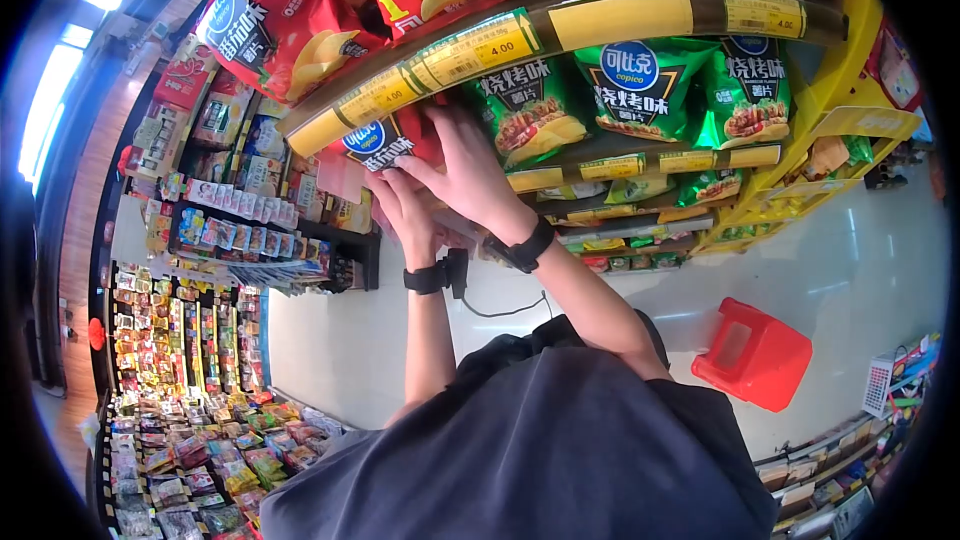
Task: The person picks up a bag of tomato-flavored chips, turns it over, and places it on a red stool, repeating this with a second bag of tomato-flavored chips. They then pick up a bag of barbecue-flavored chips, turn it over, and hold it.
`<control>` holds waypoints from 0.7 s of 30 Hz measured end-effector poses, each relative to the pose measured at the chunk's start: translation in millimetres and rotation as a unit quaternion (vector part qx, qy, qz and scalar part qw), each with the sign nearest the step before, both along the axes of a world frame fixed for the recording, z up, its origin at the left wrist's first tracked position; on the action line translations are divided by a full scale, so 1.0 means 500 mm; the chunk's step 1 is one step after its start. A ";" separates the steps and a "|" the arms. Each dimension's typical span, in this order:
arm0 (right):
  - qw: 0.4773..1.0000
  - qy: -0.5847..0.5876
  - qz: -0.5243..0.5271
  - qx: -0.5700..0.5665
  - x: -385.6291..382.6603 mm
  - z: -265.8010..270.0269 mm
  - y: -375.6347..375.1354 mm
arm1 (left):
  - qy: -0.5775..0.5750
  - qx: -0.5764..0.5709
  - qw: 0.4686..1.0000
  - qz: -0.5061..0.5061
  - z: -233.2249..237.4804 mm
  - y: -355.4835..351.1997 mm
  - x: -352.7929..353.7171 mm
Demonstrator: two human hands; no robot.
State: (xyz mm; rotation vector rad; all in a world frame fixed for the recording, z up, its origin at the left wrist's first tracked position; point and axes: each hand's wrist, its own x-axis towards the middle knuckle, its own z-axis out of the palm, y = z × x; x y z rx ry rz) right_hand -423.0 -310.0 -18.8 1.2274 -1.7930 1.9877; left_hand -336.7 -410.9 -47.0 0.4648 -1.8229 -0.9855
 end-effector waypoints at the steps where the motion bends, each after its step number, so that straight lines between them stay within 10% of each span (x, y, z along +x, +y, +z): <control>1: 1.000 0.000 0.000 -0.001 0.001 0.004 0.004 | -0.018 0.005 1.000 0.013 -0.001 -0.001 0.008; 21: 0.927 -0.189 0.305 0.107 0.031 0.036 0.132 | -0.067 0.119 0.987 -0.085 0.024 0.077 0.152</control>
